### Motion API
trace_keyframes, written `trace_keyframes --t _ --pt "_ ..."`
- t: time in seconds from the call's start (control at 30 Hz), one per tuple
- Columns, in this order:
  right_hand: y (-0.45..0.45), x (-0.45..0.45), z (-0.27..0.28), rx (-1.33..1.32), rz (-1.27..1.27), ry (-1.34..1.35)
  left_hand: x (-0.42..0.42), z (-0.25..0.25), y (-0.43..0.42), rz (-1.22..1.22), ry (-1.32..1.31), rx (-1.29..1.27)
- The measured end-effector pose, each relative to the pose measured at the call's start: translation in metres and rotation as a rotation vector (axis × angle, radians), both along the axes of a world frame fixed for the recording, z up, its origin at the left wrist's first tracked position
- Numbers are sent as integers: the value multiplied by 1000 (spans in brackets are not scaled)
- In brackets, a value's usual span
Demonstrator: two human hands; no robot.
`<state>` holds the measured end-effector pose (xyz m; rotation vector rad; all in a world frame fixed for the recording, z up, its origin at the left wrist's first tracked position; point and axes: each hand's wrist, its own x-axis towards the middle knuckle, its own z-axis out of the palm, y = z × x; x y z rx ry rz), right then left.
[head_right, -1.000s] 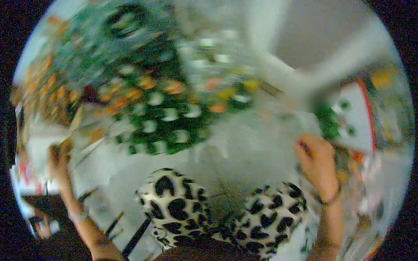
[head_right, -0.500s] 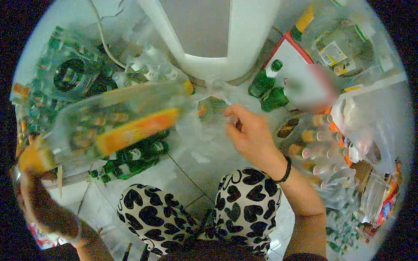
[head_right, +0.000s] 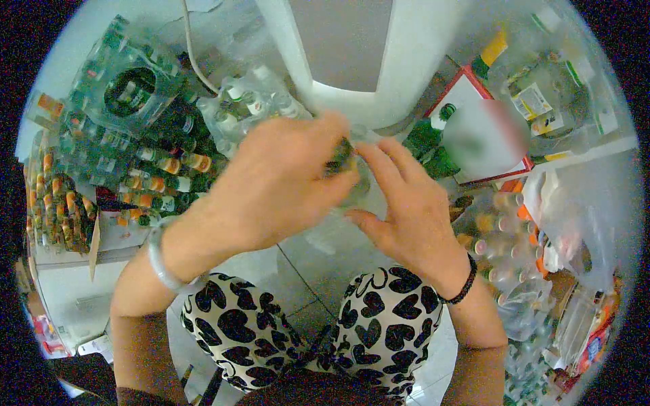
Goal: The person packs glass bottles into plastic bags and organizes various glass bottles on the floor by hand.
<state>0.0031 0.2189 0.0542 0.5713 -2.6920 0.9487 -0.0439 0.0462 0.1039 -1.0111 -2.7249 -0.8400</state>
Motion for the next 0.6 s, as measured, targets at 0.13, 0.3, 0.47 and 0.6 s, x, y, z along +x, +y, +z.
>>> trace_keyframes --t 0.13,0.3,0.47,0.6 --pt "-11 -13 -18 -278 52 -287 -3 -18 14 -37 -79 -69" --pt "-15 -13 -28 -193 -23 -341 -14 -22 -19 -97 -475 161" --pt "-11 -18 -41 -56 18 -317 8 -95 -37 -174 -99 -165" --pt "-21 -20 -49 -66 50 -347 14 -97 -29 -103 -271 -464"
